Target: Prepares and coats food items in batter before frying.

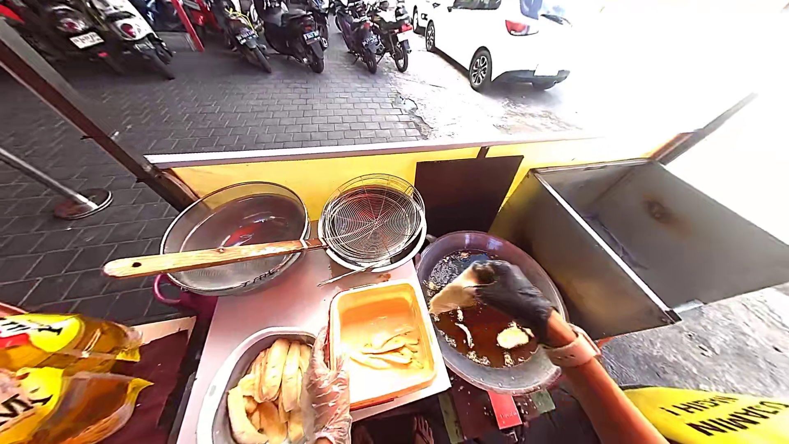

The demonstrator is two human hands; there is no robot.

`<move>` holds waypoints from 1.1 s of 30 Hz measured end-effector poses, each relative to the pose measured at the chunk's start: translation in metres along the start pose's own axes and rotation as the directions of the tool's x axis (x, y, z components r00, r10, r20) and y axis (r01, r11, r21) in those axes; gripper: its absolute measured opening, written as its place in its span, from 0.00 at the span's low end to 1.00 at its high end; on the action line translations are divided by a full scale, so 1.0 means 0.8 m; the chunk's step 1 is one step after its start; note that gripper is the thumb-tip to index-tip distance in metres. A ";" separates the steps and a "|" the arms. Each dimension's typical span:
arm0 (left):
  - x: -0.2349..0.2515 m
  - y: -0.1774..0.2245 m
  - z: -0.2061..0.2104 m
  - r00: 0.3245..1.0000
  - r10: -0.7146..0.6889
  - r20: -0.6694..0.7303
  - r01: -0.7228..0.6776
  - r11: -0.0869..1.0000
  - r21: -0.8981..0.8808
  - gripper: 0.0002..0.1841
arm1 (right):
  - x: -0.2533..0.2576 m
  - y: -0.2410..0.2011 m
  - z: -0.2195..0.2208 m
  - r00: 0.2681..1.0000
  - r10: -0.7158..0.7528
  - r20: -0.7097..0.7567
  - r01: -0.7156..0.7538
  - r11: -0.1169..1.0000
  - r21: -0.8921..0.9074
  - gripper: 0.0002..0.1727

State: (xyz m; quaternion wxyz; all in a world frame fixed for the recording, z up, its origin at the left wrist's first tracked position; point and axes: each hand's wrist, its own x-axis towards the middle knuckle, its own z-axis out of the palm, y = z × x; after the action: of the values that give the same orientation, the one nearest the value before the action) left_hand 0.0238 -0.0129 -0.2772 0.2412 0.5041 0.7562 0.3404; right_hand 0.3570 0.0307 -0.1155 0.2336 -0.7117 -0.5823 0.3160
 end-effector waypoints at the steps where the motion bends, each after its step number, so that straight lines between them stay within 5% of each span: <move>1: 0.000 0.001 -0.001 1.000 0.000 -0.001 0.000 1.000 0.002 0.30 | 0.001 0.020 -0.009 0.998 0.056 -0.019 -0.056 0.998 -0.009 0.16; 5: -0.001 0.002 -0.002 1.000 0.020 -0.012 -0.019 0.999 0.026 0.30 | 0.028 0.120 -0.009 0.953 0.301 -0.039 -0.304 0.940 -0.154 0.21; 8: -0.002 0.002 -0.002 1.000 0.018 -0.019 -0.017 0.998 0.055 0.30 | 0.058 0.205 0.024 0.853 0.522 -0.024 -0.509 0.819 -0.264 0.28; 12: 0.001 -0.002 0.000 1.000 -0.005 -0.010 0.006 0.996 0.087 0.30 | 0.082 0.329 0.100 0.805 0.589 -0.075 -0.580 0.754 -0.309 0.27; 15: -0.001 0.006 -0.002 1.000 -0.015 -0.011 0.017 0.991 0.131 0.30 | 0.084 0.371 0.134 0.779 0.627 -0.005 -0.583 0.722 -0.373 0.29; 19: 0.001 -0.001 -0.004 0.996 0.068 -0.054 -0.058 0.985 0.159 0.33 | 0.075 0.301 0.116 0.826 0.563 -0.014 -0.546 0.794 -0.266 0.29; 22: 0.000 0.004 -0.009 0.977 0.155 -0.149 -0.150 0.988 0.047 0.36 | 0.044 0.208 0.095 0.922 0.371 -0.109 -0.338 0.910 0.239 0.25; 24: -0.001 0.025 -0.020 0.957 0.202 -0.207 -0.220 0.974 -0.063 0.38 | 0.015 0.131 0.096 0.974 0.212 -0.079 -0.111 0.751 0.651 0.23; 26: -0.001 0.050 -0.035 0.937 0.257 -0.237 -0.293 0.947 -0.131 0.38 | -0.006 0.064 0.103 0.998 0.046 0.048 -0.065 0.541 0.839 0.29; 33: -0.015 0.090 -0.084 0.903 0.421 -0.084 -0.429 0.873 -0.234 0.18 | -0.051 -0.062 0.186 0.895 -0.144 0.421 -0.392 0.194 0.899 0.40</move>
State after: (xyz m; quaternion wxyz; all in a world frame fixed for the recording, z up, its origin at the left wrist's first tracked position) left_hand 0.0235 -0.0239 -0.1786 0.2099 0.6188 0.5821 0.4839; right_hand 0.2109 -0.0035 -0.1767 0.4712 -0.3628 -0.2239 0.7722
